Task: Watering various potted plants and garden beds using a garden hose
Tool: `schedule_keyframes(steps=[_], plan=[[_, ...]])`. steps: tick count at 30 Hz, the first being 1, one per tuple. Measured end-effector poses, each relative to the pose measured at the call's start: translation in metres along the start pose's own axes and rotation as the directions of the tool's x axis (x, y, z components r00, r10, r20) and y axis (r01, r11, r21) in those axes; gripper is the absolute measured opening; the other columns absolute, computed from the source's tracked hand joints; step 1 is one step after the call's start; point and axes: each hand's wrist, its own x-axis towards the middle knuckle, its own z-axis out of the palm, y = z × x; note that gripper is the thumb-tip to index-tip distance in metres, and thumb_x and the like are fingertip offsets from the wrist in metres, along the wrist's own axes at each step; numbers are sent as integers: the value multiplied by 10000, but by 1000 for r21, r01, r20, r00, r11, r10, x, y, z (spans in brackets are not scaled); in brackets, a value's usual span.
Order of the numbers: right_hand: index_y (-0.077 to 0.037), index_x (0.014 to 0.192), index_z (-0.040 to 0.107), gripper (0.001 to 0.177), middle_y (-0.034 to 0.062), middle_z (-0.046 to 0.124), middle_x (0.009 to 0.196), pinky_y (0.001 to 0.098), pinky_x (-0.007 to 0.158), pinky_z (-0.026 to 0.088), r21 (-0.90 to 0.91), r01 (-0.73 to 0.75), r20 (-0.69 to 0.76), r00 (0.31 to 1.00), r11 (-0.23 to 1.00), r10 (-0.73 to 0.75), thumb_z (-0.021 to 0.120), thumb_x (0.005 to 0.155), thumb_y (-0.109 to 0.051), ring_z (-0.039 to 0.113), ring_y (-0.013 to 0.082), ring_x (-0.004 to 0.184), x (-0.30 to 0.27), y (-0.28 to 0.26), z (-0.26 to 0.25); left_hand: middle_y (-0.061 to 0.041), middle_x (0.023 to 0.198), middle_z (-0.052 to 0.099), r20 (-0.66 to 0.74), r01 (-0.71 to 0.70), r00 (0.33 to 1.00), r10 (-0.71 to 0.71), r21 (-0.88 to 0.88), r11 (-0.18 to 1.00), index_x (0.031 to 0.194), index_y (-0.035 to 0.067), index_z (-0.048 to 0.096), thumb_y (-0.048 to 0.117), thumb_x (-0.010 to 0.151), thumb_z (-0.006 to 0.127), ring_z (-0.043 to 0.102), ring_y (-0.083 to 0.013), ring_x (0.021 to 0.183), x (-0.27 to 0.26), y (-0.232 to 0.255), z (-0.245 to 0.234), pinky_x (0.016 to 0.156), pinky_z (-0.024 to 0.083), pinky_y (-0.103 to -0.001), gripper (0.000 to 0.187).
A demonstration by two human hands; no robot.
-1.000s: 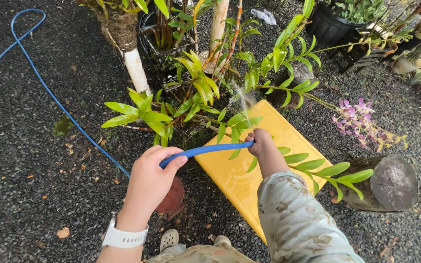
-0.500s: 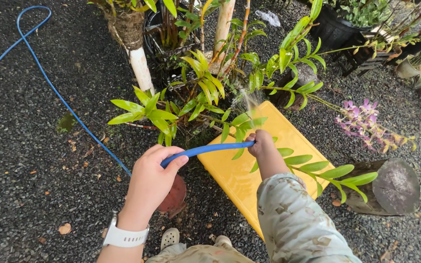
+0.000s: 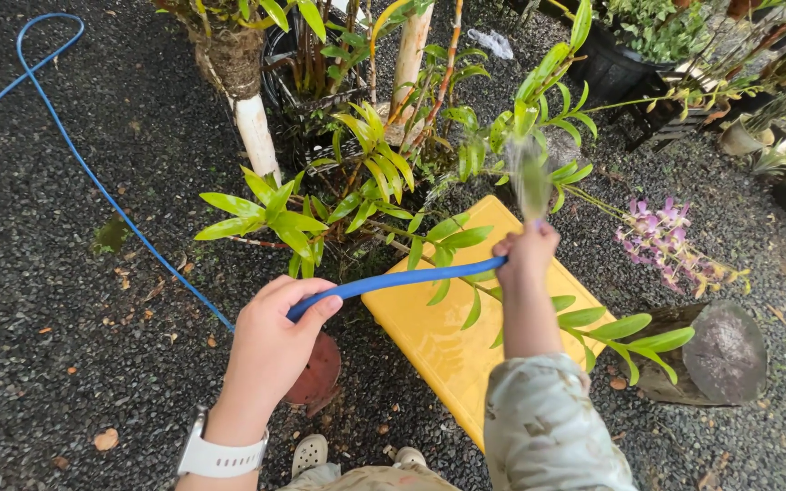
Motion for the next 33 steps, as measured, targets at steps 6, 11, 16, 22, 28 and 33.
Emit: schedule_keyframes(steps=[6, 11, 16, 22, 28, 33], plan=[[-152, 1224, 459, 131, -17, 421, 677, 180, 381, 298, 65, 135, 123, 982, 989, -142, 375, 1128, -185, 321, 57, 468, -7, -23, -4, 29, 944, 739, 1, -16, 1000, 16, -63, 998, 1053, 190, 822, 315, 874, 731, 691, -158, 906, 0, 1, 1, 833, 499, -310, 236], [-165, 1353, 497, 249, -19, 470, 710, 150, 360, 302, 68, -74, 5, 997, 995, 73, 409, 1126, -216, 331, 39, 467, 1, -9, -7, 33, 961, 741, 6, -24, 1000, 24, -38, 999, 1052, 193, 821, 314, 873, 732, 686, -160, 938, 0, 2, 3, 858, 502, -316, 233], [-88, 1295, 518, 215, -16, 491, 706, 164, 361, 321, 62, 138, 115, 983, 989, -144, 410, 1126, -167, 353, 42, 459, -13, -35, -6, 29, 955, 744, -2, -25, 1000, 25, -60, 998, 1052, 184, 821, 322, 874, 731, 691, -157, 919, -2, 5, 1, 844, 507, -314, 243], [-148, 1166, 446, 100, -17, 426, 699, 177, 386, 291, 90, 190, 146, 969, 978, -201, 363, 1112, -151, 324, 57, 481, -18, -49, 3, 22, 953, 757, -54, -90, 995, 85, -94, 992, 1037, 173, 821, 298, 867, 745, 701, -153, 924, -5, -2, 2, 857, 508, -306, 224], [-125, 1406, 516, 320, -47, 429, 672, 151, 363, 279, 92, -157, 105, 984, 983, 147, 394, 1119, -196, 312, 26, 460, 18, 18, 13, 59, 919, 734, -59, 40, 997, -42, -25, 999, 1023, 211, 838, 320, 865, 739, 690, -129, 879, -13, 4, -17, 811, 496, -296, 216], [-154, 1598, 381, 482, -60, 412, 643, 136, 309, 287, 177, -359, 188, 926, 916, 327, 370, 1118, -192, 325, 13, 418, 14, 56, 30, 41, 860, 744, -145, 32, 989, -35, -19, 999, 1005, 184, 849, 265, 848, 762, 665, -133, 831, -25, 2, -45, 780, 495, -305, 196]])
